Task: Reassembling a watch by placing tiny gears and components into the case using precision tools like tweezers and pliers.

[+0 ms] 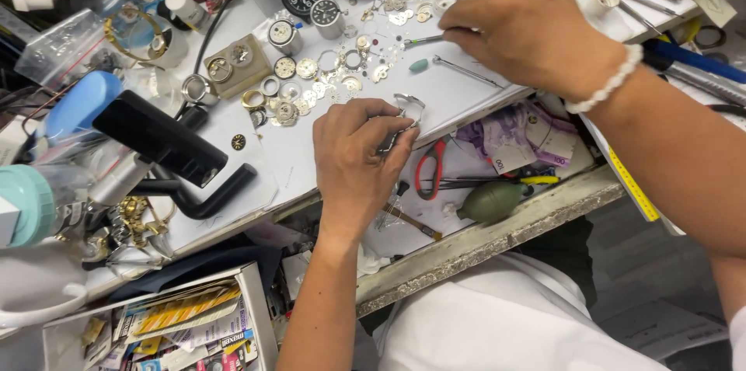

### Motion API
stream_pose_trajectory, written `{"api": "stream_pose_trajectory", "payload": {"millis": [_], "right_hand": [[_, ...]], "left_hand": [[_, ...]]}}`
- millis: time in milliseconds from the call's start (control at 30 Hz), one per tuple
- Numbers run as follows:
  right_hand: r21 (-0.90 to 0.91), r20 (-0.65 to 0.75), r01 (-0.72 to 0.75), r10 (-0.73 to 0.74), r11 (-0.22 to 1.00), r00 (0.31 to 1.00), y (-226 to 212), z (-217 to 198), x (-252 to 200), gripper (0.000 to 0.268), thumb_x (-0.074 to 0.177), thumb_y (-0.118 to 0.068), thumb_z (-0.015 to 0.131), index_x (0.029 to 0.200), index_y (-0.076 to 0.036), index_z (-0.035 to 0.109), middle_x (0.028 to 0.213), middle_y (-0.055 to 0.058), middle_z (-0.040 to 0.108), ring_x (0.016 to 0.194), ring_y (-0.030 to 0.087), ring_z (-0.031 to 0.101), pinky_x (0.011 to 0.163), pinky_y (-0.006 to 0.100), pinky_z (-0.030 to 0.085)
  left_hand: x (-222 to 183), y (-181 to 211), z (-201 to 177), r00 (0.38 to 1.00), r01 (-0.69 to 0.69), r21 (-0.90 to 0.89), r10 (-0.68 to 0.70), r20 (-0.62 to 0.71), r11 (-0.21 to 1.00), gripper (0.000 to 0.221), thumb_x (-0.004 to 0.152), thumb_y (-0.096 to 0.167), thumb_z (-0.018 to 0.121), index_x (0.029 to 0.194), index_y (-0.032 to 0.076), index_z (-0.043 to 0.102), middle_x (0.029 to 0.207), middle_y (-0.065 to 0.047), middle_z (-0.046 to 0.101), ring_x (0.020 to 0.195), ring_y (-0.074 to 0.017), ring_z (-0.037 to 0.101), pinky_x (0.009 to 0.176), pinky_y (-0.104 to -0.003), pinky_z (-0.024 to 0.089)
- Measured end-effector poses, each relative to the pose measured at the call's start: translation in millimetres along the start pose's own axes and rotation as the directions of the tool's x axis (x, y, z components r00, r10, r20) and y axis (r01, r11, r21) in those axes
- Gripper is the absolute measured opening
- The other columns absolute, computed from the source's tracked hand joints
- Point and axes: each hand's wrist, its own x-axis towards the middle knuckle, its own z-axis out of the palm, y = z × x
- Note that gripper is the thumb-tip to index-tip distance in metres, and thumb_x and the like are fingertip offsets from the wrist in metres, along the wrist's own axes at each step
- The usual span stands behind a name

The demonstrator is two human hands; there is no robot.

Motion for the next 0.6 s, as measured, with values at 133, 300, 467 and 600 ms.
{"api": "stream_pose_trajectory", "payload": {"millis": [133, 300, 467, 600], "right_hand": [[-0.153, 0.13, 0.049, -0.029, 0.987, 0.991, -7, 18, 19, 0.013, 0.103, -0.038, 0.075, 0.092, -0.032, 0.079, 0.094, -0.007, 0.066, 0.08, 0.021, 0.068, 0.053, 0.039, 0.05], [-0.153, 0.112, 0.075, -0.058, 0.985, 0.992, -7, 9, 14, 0.012, 0.102, -0.036, 0.073, 0.091, -0.03, 0.075, 0.097, -0.007, 0.069, 0.081, 0.022, 0.069, 0.058, 0.038, 0.052], [0.575, -0.2, -0.002, 0.142, 0.818, 0.969, -54, -41, 2, 0.007, 0.125, 0.029, 0.08, 0.124, 0.026, 0.074, 0.116, 0.035, 0.076, 0.101, 0.039, 0.076, 0.092, 0.044, 0.066], [0.817, -0.139, -0.079, 0.329, 0.571, 0.934, -108, -44, -9, 0.06, 0.112, 0.041, 0.064, 0.154, 0.012, 0.032, 0.113, 0.043, 0.062, 0.101, 0.045, 0.074, 0.086, 0.045, 0.066]], "left_hand": [[-1, 0, -2, 1.0, -0.001, 0.007, 0.001, -0.008, 1.0, 0.007, 0.093, 0.021, 0.079, 0.092, 0.017, 0.074, 0.101, 0.002, 0.067, 0.09, -0.0217, 0.061, 0.082, -0.04, 0.04], [0, -3, -3, 1.0, 0.0, -0.02, 0.0, -0.002, 1.0, 0.008, 0.091, 0.018, 0.081, 0.09, 0.015, 0.073, 0.1, 0.001, 0.068, 0.09, -0.0233, 0.061, 0.08, -0.04, 0.04], [-4, -7, -2, 0.999, -0.041, -0.018, 0.041, -0.032, 0.999, 0.01, 0.092, 0.015, 0.081, 0.09, 0.015, 0.071, 0.1, 0.001, 0.065, 0.084, -0.0244, 0.057, 0.077, -0.041, 0.038], [-6, -10, 0, 0.999, -0.015, -0.017, 0.015, -0.035, 1.0, 0.011, 0.091, 0.016, 0.082, 0.093, 0.017, 0.072, 0.1, 0.002, 0.065, 0.088, -0.0242, 0.058, 0.079, -0.041, 0.039]]}}
